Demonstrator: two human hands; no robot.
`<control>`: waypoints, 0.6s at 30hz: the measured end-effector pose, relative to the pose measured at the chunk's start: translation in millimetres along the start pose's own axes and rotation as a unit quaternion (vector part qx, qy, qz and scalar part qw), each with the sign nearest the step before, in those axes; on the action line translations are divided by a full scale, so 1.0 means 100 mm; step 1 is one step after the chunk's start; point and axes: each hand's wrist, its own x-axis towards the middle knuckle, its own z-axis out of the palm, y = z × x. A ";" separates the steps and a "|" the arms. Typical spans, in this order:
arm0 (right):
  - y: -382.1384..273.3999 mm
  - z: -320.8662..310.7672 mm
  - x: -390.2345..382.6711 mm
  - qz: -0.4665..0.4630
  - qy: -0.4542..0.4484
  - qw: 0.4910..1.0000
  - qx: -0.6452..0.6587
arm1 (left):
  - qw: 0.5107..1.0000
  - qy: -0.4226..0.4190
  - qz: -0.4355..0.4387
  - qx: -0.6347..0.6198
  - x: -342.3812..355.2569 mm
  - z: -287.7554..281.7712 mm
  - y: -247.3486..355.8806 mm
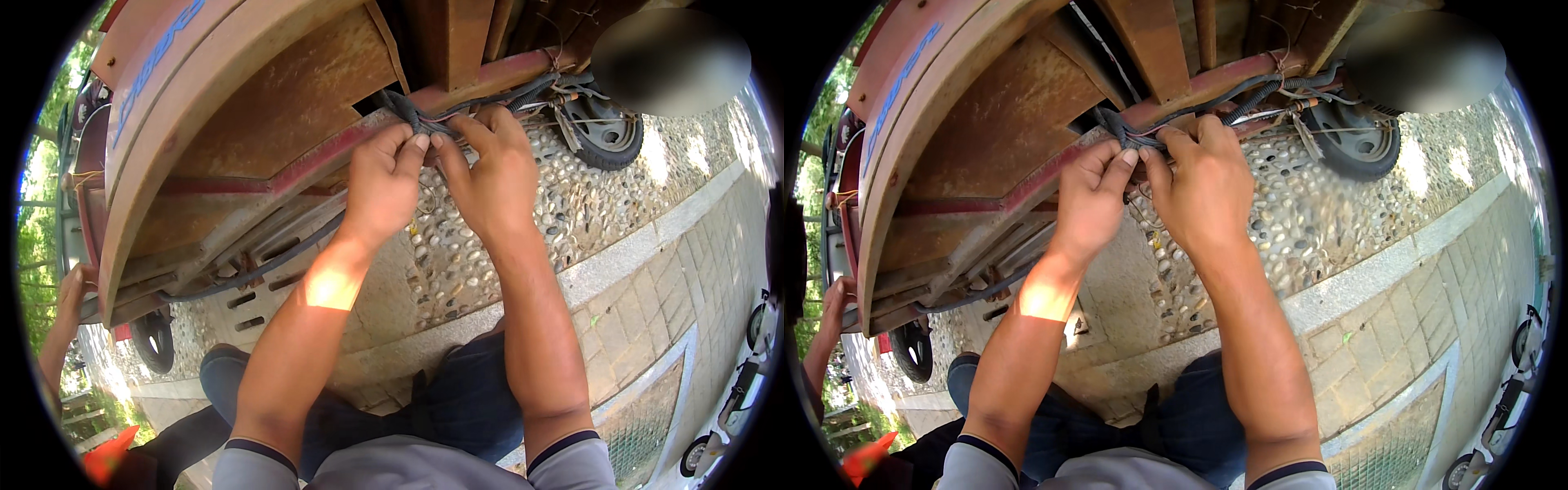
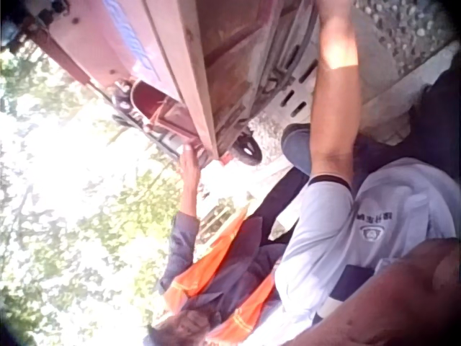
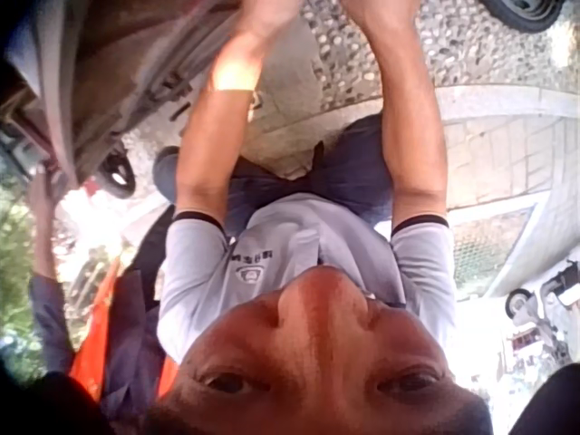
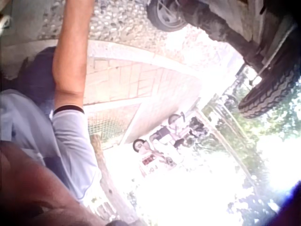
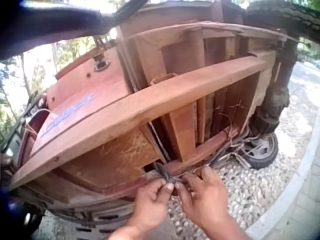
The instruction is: The person sits on the ground and works on the wiring harness located under the body of a red three-wheeled vehicle. They use their hands to separate, untangle, and organize a bundle of multi-colored wires and protective tubing.
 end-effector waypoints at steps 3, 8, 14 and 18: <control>-0.02 0.03 0.01 0.019 -0.043 0.999 -0.018 | 0.996 -0.004 0.038 0.084 -0.02 -0.06 -0.07; 0.25 0.00 0.06 0.086 -0.103 0.975 0.179 | 0.989 0.009 0.015 0.148 -0.03 0.02 0.06; 0.17 -0.12 0.19 0.246 -0.147 0.874 0.392 | 0.992 0.063 -0.013 0.111 0.09 0.05 -0.07; 0.30 -0.08 0.18 0.244 -0.123 0.858 0.436 | 0.982 0.124 0.010 0.142 -0.04 0.13 0.12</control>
